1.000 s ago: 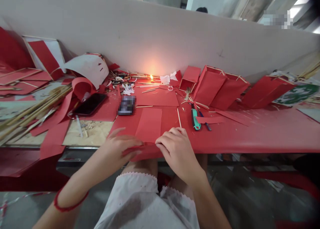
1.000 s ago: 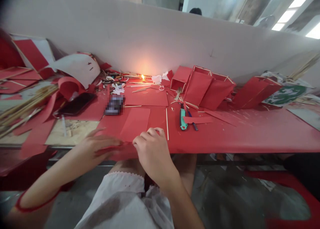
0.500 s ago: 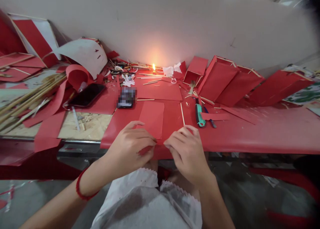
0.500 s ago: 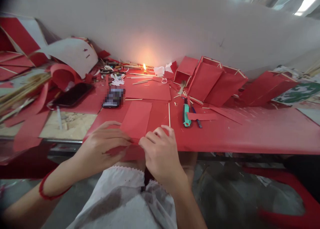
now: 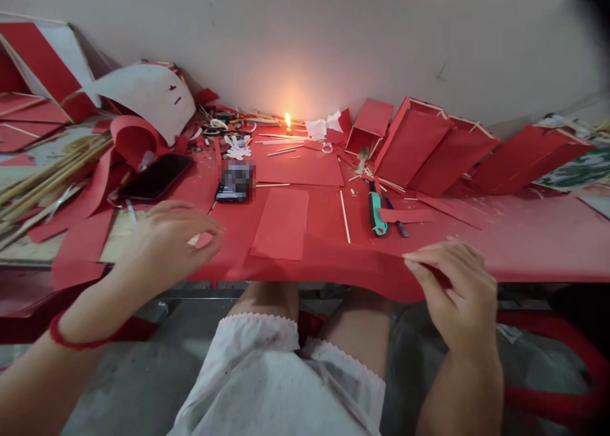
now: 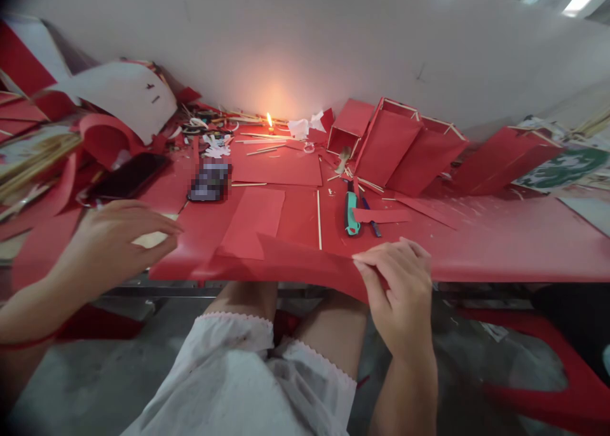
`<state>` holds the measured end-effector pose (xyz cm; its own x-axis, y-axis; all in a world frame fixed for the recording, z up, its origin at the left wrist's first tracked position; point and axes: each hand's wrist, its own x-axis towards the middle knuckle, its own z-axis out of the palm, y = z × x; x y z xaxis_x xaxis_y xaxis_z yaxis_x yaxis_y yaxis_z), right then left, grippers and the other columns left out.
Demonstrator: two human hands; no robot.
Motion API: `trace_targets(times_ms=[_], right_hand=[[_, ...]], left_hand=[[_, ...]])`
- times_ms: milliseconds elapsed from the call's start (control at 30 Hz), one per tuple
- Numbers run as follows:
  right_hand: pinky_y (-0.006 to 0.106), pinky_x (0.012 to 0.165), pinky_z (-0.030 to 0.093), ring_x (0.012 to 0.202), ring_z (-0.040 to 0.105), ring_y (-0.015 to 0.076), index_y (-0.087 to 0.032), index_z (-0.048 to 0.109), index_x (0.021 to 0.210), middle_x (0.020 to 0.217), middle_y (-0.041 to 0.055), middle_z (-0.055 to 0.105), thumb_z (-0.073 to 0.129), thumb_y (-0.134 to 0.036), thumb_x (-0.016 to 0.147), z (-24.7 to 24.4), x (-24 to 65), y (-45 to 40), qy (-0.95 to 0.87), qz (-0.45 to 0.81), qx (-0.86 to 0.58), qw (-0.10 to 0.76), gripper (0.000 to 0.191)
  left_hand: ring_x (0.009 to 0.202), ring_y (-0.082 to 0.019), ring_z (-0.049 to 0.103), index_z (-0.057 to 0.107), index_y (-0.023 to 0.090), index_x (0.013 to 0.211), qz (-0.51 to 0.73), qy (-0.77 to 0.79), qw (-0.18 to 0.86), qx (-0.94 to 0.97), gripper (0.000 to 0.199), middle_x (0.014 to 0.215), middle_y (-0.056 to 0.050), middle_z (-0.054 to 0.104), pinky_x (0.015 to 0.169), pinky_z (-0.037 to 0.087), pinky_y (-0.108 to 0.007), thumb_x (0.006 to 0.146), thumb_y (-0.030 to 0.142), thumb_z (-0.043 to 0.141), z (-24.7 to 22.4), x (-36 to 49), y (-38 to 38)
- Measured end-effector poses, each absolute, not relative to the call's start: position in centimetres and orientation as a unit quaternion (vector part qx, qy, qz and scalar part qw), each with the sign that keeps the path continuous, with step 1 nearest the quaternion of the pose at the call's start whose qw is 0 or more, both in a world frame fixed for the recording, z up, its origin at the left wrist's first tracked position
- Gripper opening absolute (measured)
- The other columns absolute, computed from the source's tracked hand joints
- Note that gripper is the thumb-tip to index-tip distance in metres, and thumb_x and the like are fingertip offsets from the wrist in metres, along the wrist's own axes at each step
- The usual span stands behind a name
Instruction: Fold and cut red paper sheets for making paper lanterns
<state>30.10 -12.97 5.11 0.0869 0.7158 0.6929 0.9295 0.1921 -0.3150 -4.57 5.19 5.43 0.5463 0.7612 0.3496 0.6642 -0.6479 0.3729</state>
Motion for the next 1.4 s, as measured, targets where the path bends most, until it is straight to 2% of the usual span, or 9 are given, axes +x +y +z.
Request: trace_targets(times_ms=[100,167,267,433,600,667,867,1200,1400], right_hand=[[0.042,0.096,0.042,0.077,0.062,0.017,-0.024,0.065,0.086,0.078,-0.0018,0.069,0.062,-0.015,0.094,5.2,30.0,-12.9,-0.657,-0.105,-0.618,0.417,0.013],[0.042,0.097,0.041,0.079,0.063,0.0171,-0.024,0.065,0.086,0.08,-0.0022,0.07,0.061,-0.016,0.095,5.1,29.0,-12.2,-0.669,-0.066,-0.608,0.422,0.013],[0.04,0.098,0.04,0.08,0.064,0.0168,-0.025,0.065,0.086,0.08,-0.0032,0.071,0.061,-0.017,0.095,4.5,27.9,-11.0,-0.673,-0.008,-0.594,0.44,0.013],[0.039,0.094,0.045,0.086,0.068,0.0191,-0.026,0.069,0.094,0.088,-0.002,0.075,0.068,-0.022,0.093,3.2,27.6,-10.3,-0.653,0.106,-0.615,0.429,0.004],[0.04,0.111,0.034,0.098,0.069,0.0176,-0.025,0.067,0.113,0.107,0.0009,0.077,0.056,-0.026,0.102,3.4,24.1,-9.6,-0.692,0.091,-0.584,0.415,0.015],[0.036,0.107,0.037,0.099,0.068,0.0172,-0.022,0.065,0.116,0.108,0.0029,0.076,0.049,-0.024,0.104,3.7,22.2,-8.8,-0.724,0.088,-0.547,0.41,0.02],[0.029,0.074,0.04,0.071,0.058,0.0156,-0.02,0.061,0.087,0.078,0.0007,0.068,0.045,-0.023,0.103,3.8,20.7,-7.5,-0.771,0.051,-0.514,0.372,0.022],[0.025,0.064,0.037,0.058,0.043,0.0114,-0.022,0.046,0.065,0.06,-0.0039,0.053,0.048,-0.01,0.077,1.6,22.3,-8.3,-0.76,0.029,-0.49,0.426,0.018],[0.025,0.062,0.037,0.057,0.05,0.0117,-0.021,0.053,0.066,0.059,-0.0034,0.056,0.051,-0.013,0.081,-1.0,26.3,-9.7,-0.73,0.007,-0.555,0.398,0.017]], left_hand=[[0.084,-0.019,0.07,0.073,0.022,0.083,0.328,0.376,0.014,0.866,0.017,0.084,-0.001,0.079,0.088,0.051,-0.035,0.088,0.033,0.062,5.4,-4.6,4.7],[0.087,-0.017,0.072,0.074,0.023,0.094,0.373,0.341,0.062,0.86,0.015,0.093,-0.001,0.079,0.087,0.053,-0.031,0.09,0.034,0.064,5.6,-3.2,3.5],[0.097,-0.018,0.072,0.071,0.023,0.115,0.368,0.298,0.131,0.871,0.041,0.11,-0.002,0.079,0.089,0.053,-0.029,0.082,0.046,0.078,6.0,-0.3,1.6],[0.069,-0.012,0.067,0.076,0.025,0.077,0.373,0.297,0.201,0.856,0.014,0.071,0.005,0.076,0.07,0.052,-0.024,0.087,0.034,0.073,5.3,2.1,1.0],[0.064,-0.011,0.067,0.077,0.024,0.081,0.344,0.281,0.249,0.86,0.014,0.071,0.005,0.076,0.062,0.051,-0.021,0.089,0.033,0.07,4.9,2.6,0.9],[0.063,-0.01,0.068,0.076,0.023,0.082,0.342,0.259,0.233,0.873,0.017,0.071,0.004,0.076,0.063,0.051,-0.021,0.092,0.031,0.065,5.0,3.0,0.6],[0.05,-0.01,0.059,0.069,0.02,0.072,0.333,0.218,0.143,0.906,0.028,0.058,0.002,0.067,0.05,0.043,-0.021,0.097,0.024,0.056,4.9,3.0,-0.1],[0.063,-0.008,0.071,0.072,0.022,0.089,0.427,0.148,0.049,0.891,0.019,0.075,0.003,0.078,0.062,0.054,-0.016,0.098,0.015,0.057,4.4,2.4,-1.0],[0.07,-0.009,0.074,0.076,0.033,0.088,0.456,0.287,-0.005,0.842,0.014,0.081,0.01,0.079,0.066,0.056,-0.018,0.094,0.025,0.066,5.4,-2.1,-0.1]])
